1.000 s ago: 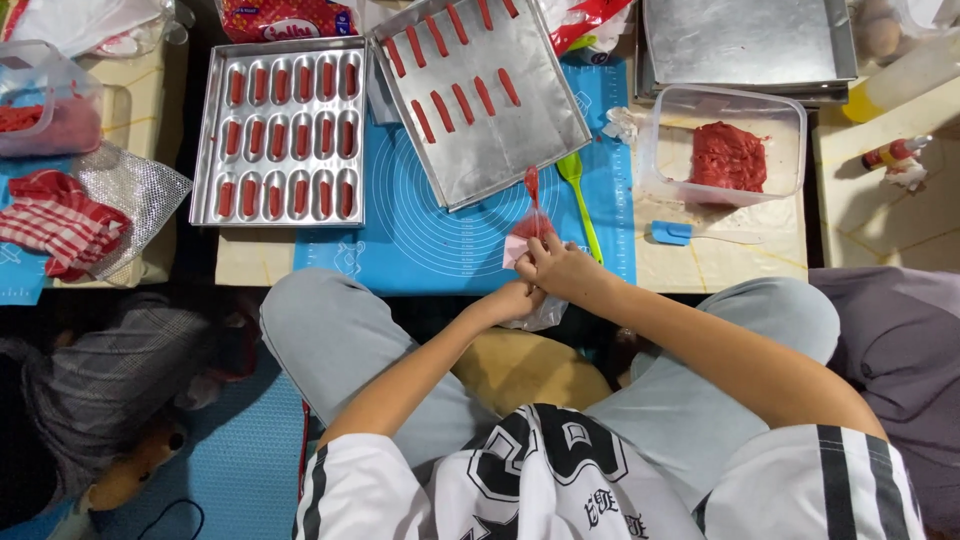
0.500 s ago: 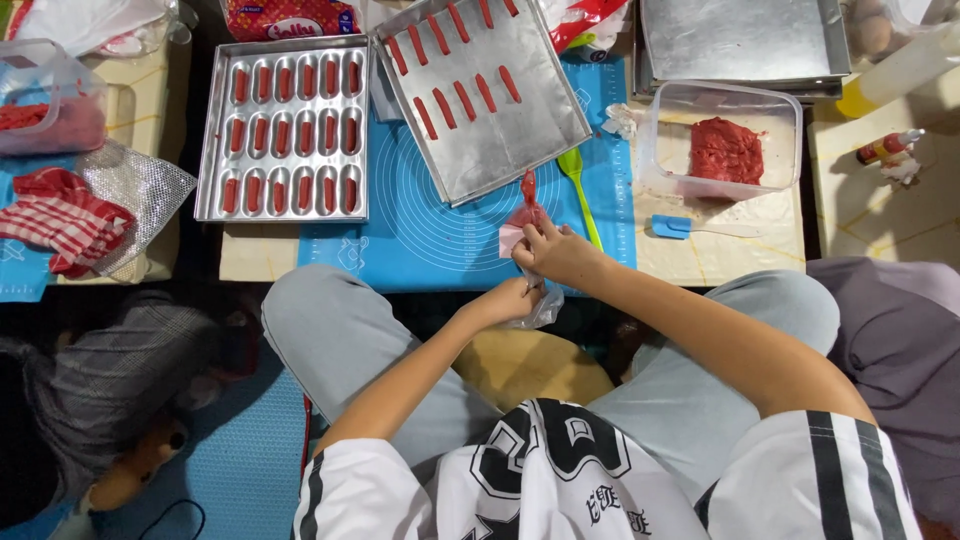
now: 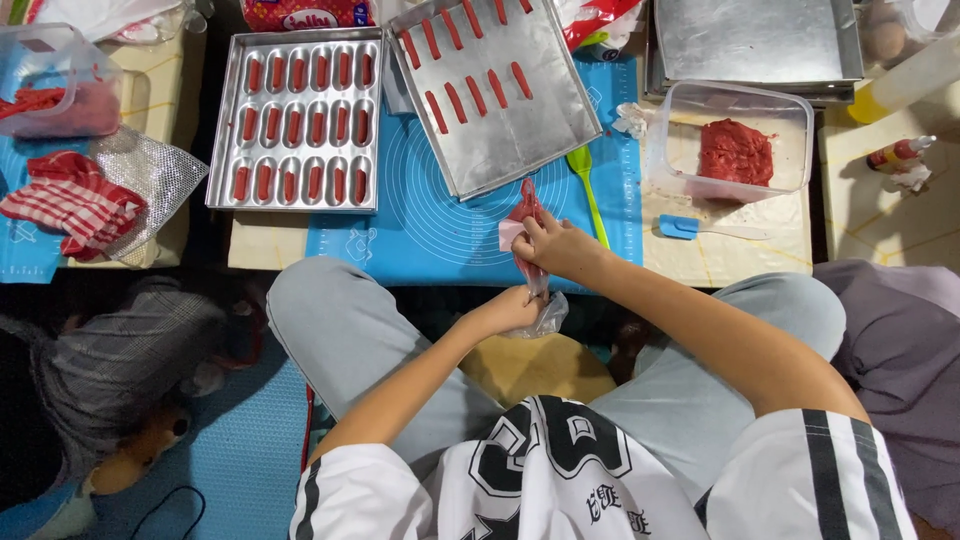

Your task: Placing red dough strips onto a metal tray and smoothing them down using a small spatula.

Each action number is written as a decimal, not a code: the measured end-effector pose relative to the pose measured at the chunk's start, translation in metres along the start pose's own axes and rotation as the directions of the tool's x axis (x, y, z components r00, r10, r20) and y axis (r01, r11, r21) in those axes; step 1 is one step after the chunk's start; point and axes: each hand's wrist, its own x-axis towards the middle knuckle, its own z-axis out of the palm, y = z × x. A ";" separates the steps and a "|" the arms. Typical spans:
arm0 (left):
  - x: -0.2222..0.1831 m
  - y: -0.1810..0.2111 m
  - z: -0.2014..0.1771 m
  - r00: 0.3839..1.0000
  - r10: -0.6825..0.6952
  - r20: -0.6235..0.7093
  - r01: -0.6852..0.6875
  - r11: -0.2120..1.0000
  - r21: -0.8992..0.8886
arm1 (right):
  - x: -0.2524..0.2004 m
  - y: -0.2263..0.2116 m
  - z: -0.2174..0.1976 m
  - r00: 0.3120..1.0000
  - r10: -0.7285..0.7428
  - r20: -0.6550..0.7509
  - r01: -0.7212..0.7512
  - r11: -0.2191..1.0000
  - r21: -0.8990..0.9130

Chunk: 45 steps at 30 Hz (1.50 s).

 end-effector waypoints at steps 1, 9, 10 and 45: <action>0.002 -0.003 0.002 1.000 0.006 -0.001 -0.006 1.000 0.009 | 0.001 0.000 0.000 1.000 0.006 0.010 -0.006 1.000 0.005; -0.017 0.015 -0.001 1.000 -0.007 0.010 0.006 0.999 0.044 | 0.004 -0.002 0.000 1.000 0.017 -0.012 -0.017 1.000 -0.007; -0.017 0.015 -0.001 1.000 -0.010 0.006 0.010 0.999 0.037 | 0.005 -0.002 -0.001 1.000 0.020 -0.021 -0.020 1.000 0.002; 0.018 -0.003 -0.008 0.984 0.165 0.064 -0.160 0.984 -0.076 | -0.148 0.197 -0.103 0.772 0.609 -0.183 -0.615 0.788 0.027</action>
